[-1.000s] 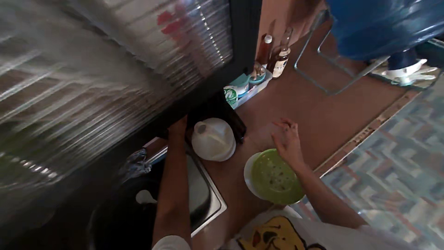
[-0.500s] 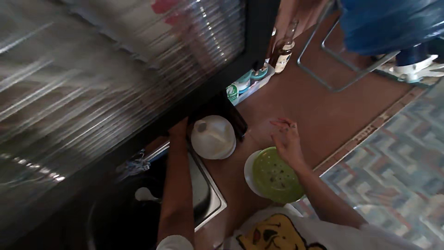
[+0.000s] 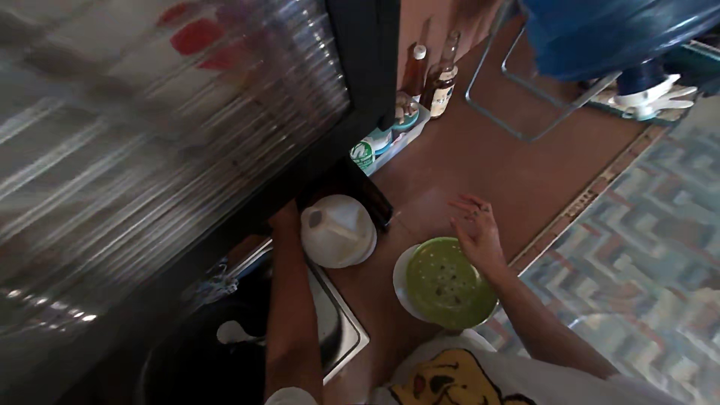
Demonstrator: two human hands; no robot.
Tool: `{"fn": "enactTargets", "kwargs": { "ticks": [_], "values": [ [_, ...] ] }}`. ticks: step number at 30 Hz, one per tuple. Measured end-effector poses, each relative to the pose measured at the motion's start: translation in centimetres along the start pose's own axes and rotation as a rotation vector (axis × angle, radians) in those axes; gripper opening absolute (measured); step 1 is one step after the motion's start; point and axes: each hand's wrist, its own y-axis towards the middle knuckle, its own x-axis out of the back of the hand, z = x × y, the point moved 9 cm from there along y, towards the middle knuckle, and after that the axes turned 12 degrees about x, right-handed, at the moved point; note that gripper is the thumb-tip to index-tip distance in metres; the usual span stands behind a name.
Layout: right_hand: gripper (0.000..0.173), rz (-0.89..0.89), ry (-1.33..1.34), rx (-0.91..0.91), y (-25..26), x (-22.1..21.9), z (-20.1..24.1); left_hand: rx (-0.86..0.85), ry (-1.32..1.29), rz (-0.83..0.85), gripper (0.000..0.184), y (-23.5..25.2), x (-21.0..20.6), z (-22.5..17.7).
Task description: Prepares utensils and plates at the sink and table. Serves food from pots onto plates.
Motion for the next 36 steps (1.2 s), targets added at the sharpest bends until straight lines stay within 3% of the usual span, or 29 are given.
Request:
{"fn": "enactTargets", "kwargs": {
  "ticks": [3, 10, 15, 19, 23, 27, 30, 34, 36],
  "values": [
    [0.037, 0.032, 0.011, 0.024, 0.3, -0.8, 0.3, -0.007, -0.064, -0.011, 0.021, -0.2, 0.6, 0.0],
    [0.031, 0.124, 0.146, 0.116, 2.5, -5.4, 4.4, -0.082, 0.116, 0.084, 0.027, 1.8, -0.5, 0.4],
    [0.028, 0.112, 0.259, 0.174, 3.3, -6.8, 7.2, -0.091, 0.013, -0.065, 0.023, 1.7, 2.2, -0.6],
    [0.028, 0.120, 0.284, 0.201, 2.4, -7.4, 7.8, 0.127, 0.021, -0.183, 0.036, 0.9, 6.4, -3.1],
    [0.026, 0.092, 0.328, 0.255, 3.7, -7.1, 10.2, 0.482, -0.372, -0.345, 0.054, -1.2, 10.1, 0.9],
    [0.023, 0.089, 0.402, 0.629, 9.9, -7.4, 17.4, 0.801, -0.992, -0.387, 0.025, -2.8, 11.2, 5.7],
    [0.021, 0.208, 0.292, 0.784, 14.7, -10.2, 23.0, 0.930, -1.388, -0.131, 0.050, -4.8, 10.3, 7.2],
    [0.022, 0.507, -0.174, 0.703, 17.2, -16.8, 24.6, 1.274, -1.551, 0.073, 0.045, -12.2, 10.6, 6.1],
    [0.022, 0.544, -0.296, 0.637, 17.1, -18.3, 25.0, 1.371, -1.656, 0.166, 0.041, -16.6, 10.9, 5.3]
  ]
}}
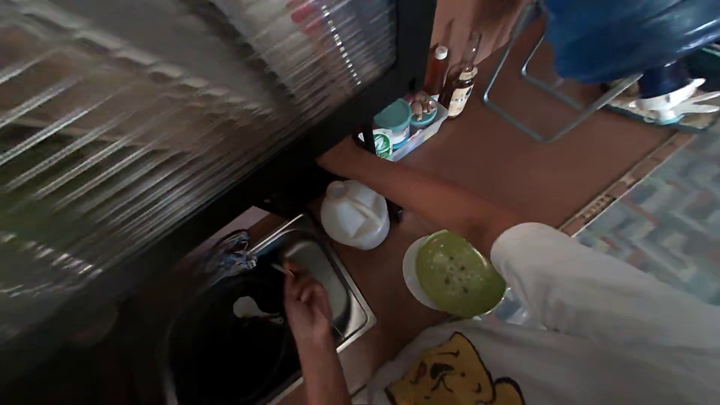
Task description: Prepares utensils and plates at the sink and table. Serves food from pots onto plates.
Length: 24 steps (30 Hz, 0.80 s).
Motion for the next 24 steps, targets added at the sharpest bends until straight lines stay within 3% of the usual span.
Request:
{"fn": "enactTargets", "kwargs": {
  "ticks": [5, 8, 11, 14, 18, 21, 24],
  "values": [
    [0.022, -0.099, -0.171, 0.026, 1.4, -1.2, 0.9, 0.273, -0.269, 0.065, 0.038, -6.2, 6.3, 7.3],
    [0.032, -0.058, -0.320, 0.072, 2.8, -3.3, 0.2, 0.407, -0.313, 0.127, 0.038, -8.6, 6.9, 9.6],
    [0.033, -0.042, -0.339, 0.137, 3.2, -3.3, 0.4, 0.406, -0.208, 0.215, 0.036, -10.0, 5.5, 9.4],
    [0.027, -0.167, -0.352, 0.301, 2.7, -2.3, 1.1, 0.307, -0.016, 0.113, 0.042, -11.2, 4.8, 8.2],
    [0.024, 0.093, -0.285, 0.330, 2.7, -2.0, 0.7, 0.100, 0.553, -0.072, 0.044, -12.6, 5.2, 7.4],
    [0.032, -0.044, -0.179, 0.219, 2.6, 1.5, 1.3, -0.008, 0.904, -0.167, 0.037, -13.2, 5.9, 8.6],
    [0.035, -0.257, -0.092, 0.197, -0.2, 6.6, 3.4, 0.014, 1.101, -0.133, 0.037, -12.9, 6.5, 11.1]
  ]
}}
